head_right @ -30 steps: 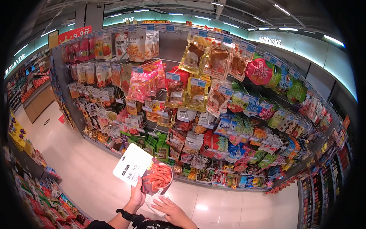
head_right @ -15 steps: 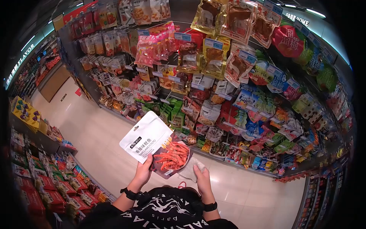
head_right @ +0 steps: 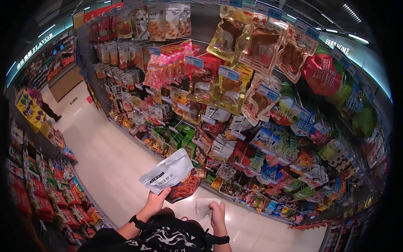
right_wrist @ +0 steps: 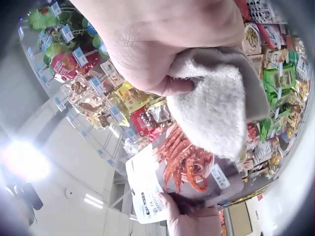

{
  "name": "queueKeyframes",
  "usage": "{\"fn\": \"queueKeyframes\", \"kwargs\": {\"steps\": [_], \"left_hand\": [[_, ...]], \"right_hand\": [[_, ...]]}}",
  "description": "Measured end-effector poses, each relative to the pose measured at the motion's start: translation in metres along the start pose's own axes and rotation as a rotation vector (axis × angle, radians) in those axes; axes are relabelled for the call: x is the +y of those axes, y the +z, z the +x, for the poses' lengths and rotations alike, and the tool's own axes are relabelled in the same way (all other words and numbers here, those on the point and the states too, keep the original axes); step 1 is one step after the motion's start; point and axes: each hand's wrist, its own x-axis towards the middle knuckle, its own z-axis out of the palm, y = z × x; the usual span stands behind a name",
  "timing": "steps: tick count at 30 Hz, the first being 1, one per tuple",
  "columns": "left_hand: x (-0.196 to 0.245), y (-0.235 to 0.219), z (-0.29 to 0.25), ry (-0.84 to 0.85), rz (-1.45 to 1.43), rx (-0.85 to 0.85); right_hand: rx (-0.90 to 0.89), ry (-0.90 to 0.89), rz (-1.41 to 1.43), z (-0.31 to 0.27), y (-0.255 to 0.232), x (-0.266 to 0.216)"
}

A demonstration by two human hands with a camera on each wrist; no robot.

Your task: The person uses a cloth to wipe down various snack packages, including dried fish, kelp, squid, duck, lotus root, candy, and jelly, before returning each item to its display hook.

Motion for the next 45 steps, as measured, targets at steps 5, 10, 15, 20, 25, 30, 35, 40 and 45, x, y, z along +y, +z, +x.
{"fn": "queueKeyframes", "kwargs": {"steps": [5, 10, 15, 20, 25, 30, 35, 40, 45], "left_hand": [[-0.005, 0.01, 0.035, -0.091, 0.232, -0.401], [-0.026, 0.031, 0.08, -0.137, 0.245, -0.583], [-0.022, 0.055, 0.142, -0.243, 0.12, -0.671], [-0.075, 0.083, 0.215, -0.291, 0.075, -0.523], [-0.087, 0.108, 0.281, -0.164, -0.098, -0.257], [-0.062, 0.121, 0.333, 0.096, 0.049, 0.016], [-0.051, 0.119, 0.355, 0.111, -0.043, -0.024], [-0.051, 0.125, 0.356, 0.175, 0.014, 0.081], [-0.053, 0.126, 0.362, 0.182, 0.089, 0.127]], "right_hand": [[0.117, -0.187, -0.081, 0.017, 0.01, -0.016], [0.107, -0.334, -0.263, 0.056, -0.006, -0.01], [0.125, -0.153, -0.133, 0.094, -0.017, -0.035], [0.034, -0.07, -0.265, 0.16, -0.028, -0.051], [0.106, -0.162, -0.537, 0.232, -0.038, -0.048], [0.188, -0.226, -0.553, 0.291, -0.038, -0.037], [0.169, -0.283, -0.666, 0.315, -0.018, -0.053], [0.101, -0.19, -0.522, 0.334, -0.003, -0.059], [0.001, -0.248, -0.581, 0.359, 0.002, -0.053]]}}
